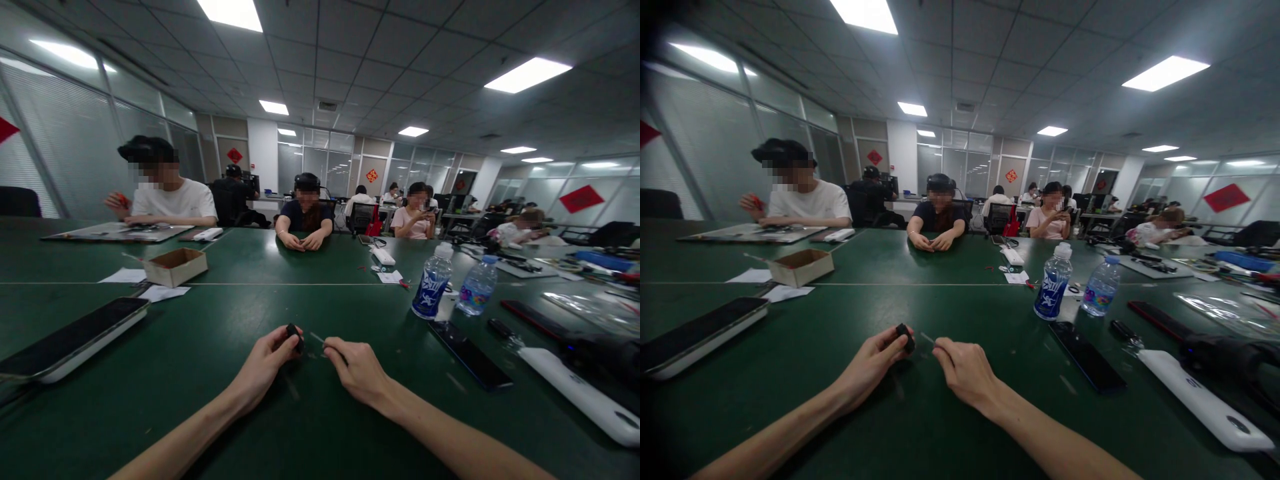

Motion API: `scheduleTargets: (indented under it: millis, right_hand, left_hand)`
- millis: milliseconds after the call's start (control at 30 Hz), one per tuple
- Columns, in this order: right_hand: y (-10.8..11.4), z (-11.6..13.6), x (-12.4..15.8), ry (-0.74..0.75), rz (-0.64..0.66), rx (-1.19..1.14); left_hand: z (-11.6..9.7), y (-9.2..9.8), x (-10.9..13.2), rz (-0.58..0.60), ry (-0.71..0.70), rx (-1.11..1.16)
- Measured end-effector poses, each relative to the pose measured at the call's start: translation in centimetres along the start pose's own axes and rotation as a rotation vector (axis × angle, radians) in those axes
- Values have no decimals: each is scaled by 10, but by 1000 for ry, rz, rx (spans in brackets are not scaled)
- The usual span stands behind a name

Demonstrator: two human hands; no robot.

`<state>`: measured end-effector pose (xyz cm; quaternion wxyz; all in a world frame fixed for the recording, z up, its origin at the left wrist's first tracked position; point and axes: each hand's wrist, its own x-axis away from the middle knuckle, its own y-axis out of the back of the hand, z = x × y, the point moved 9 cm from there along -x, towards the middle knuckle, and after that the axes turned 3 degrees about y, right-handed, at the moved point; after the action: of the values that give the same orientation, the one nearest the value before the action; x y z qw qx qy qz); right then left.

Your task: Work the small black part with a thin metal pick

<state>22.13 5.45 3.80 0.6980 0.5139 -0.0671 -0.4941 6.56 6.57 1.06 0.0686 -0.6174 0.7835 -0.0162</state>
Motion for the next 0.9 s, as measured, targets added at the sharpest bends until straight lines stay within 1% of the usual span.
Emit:
scheduleTargets:
  millis: [67, 133, 200, 267, 333, 367, 467, 567, 700, 900]
  right_hand:
    - [9, -15, -2, -107, -99, -64]
    - [14, -23, -2, -171, -145, -93]
    - [11, -17, -3, -124, -97, -81]
    - [1, -2, -2, -1, 15, -28]
    - [-8, 11, 0, 98, 98, 50]
    - [-10, 14, 1, 119, 117, 81]
    - [-12, 13, 1, 110, 110, 120]
    - [-15, 10, 0, 113, 109, 112]
    - [-16, 6, -1, 99, 97, 98]
    - [-17, 6, 0, 112, 96, 112]
  left_hand:
    - [-2, -7, 2, 61, 3, -66]
    - [0, -8, 2, 66, 11, -66]
    - [3, -1, -1, 6, 16, 8]
    - [9, 7, -4, -53, 16, 90]
    - [13, 12, -7, -80, 13, 139]
    - [15, 13, -8, -86, 15, 150]
    - [17, 15, -8, -94, 14, 158]
    - [13, 17, -6, -110, -20, 155]
    - [13, 16, -6, -100, -21, 152]
    - [12, 15, -6, -95, -30, 111]
